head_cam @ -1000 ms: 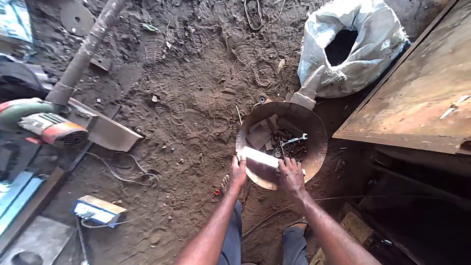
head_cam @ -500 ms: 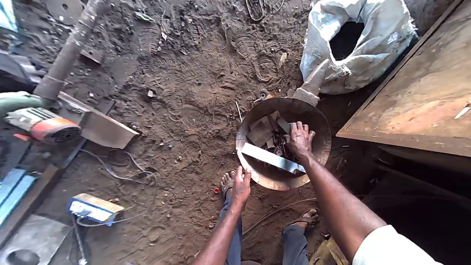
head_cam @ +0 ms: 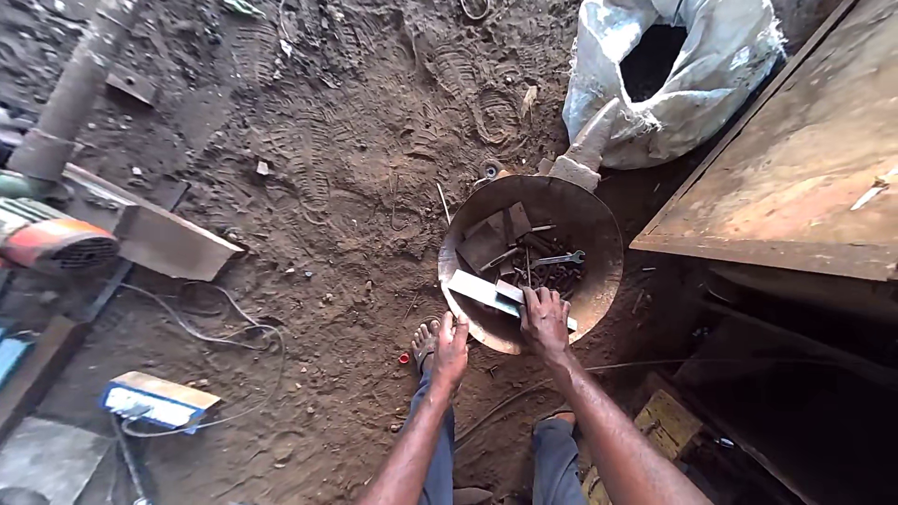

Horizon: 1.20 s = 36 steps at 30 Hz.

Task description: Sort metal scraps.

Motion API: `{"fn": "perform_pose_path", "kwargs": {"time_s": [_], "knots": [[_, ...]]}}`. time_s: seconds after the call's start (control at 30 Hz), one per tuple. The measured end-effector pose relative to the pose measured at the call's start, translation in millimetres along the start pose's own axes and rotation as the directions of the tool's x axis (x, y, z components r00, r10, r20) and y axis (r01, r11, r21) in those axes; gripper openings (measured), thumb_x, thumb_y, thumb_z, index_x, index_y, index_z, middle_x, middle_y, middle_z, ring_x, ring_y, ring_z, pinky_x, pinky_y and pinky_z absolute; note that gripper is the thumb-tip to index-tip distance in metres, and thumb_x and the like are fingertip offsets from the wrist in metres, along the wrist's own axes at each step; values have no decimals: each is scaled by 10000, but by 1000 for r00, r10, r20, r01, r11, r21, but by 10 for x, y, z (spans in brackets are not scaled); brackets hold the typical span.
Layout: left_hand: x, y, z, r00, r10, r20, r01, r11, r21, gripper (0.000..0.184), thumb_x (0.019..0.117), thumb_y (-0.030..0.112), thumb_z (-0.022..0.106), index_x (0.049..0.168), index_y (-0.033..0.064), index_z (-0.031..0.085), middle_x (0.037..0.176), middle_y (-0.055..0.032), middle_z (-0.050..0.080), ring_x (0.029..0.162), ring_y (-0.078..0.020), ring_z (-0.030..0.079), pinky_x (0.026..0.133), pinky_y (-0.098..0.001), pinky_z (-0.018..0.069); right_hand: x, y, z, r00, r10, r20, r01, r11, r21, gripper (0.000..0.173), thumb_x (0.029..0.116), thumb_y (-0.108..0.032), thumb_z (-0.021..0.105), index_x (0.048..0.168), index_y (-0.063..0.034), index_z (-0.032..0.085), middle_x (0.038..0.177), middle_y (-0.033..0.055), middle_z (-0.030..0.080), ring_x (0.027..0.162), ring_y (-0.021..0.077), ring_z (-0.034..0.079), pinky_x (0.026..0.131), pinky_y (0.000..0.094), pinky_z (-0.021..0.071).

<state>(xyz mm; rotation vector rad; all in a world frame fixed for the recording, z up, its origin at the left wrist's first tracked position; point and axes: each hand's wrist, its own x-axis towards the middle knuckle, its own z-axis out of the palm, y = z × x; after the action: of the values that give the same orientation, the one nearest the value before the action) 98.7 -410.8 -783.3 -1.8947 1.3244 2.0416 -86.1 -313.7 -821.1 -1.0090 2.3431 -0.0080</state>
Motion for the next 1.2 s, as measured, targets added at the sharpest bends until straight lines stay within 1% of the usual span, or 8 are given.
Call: {"fn": "perform_pose_path", "kwargs": {"time_s": [0.1,0.2,0.33,0.53,0.87,1.03,1.13,1.2], "knots": [[18,3,15,1000,-2,-12,2,1000,6,658,1029,602,479,1597,300,340,1500,-40,551,1310,-278,584,1017,-593,521,65,56,-66,998,-59,-2,59,998,38,503,1035,-572,459,1311,-213,679,1239,75,674,1192,302,605,1028,589,441],[23,-16,13,1000,13,-25,-13,1000,7,641,1028,600,484,1579,292,373,1501,-46,546,1306,-281,585,1006,-604,526,375,154,-254,976,-122,-183,149,979,139,266,1019,-269,566,1170,-124,731,1147,127,707,1114,341,649,972,565,509],[36,-53,5,998,-2,-60,5,998,61,704,1011,634,485,1604,288,331,1564,-46,483,1375,-282,526,1052,-637,477,1164,323,-515,972,-125,-199,144,986,82,409,902,-38,618,1306,-84,665,1330,177,640,1262,394,580,1014,575,502],[169,-108,-16,998,27,-52,-28,999,-20,677,1039,573,480,1600,222,338,1515,-92,527,1333,-267,569,1044,-564,521,1707,374,-479,957,-275,-94,256,951,-172,309,951,-279,670,1175,-67,658,1319,195,593,1283,433,532,943,641,493],[225,-54,-48,995,17,-98,-16,1000,9,641,1033,594,472,1573,261,378,1476,-85,564,1315,-281,573,1013,-594,514,1608,376,-668,996,79,51,-91,943,321,283,901,-266,713,1131,-102,707,1136,171,705,1110,360,667,932,614,538],[554,88,-84,968,217,-124,-226,972,-63,518,1076,442,488,1516,170,467,1351,-84,642,1208,-189,651,1020,-448,567,840,604,-827,922,373,-105,28,205,978,391,952,-148,686,1305,-47,552,982,119,715,834,232,707,732,427,619],[803,384,-131,949,279,-148,-273,960,59,526,1085,427,464,1530,148,451,1387,-104,619,1238,-176,624,1061,-426,519,317,991,-822,805,558,-203,22,315,949,584,941,-49,584,1505,-111,447,1045,93,679,768,170,658,679,367,586],[967,611,-373,911,406,-72,-378,893,243,511,1087,341,485,1497,36,466,1414,-152,593,1263,-179,604,1093,-384,492,149,1139,-560,750,614,-248,-109,483,869,364,948,-51,590,1306,-22,646,1153,129,713,908,185,691,808,389,591]]}}
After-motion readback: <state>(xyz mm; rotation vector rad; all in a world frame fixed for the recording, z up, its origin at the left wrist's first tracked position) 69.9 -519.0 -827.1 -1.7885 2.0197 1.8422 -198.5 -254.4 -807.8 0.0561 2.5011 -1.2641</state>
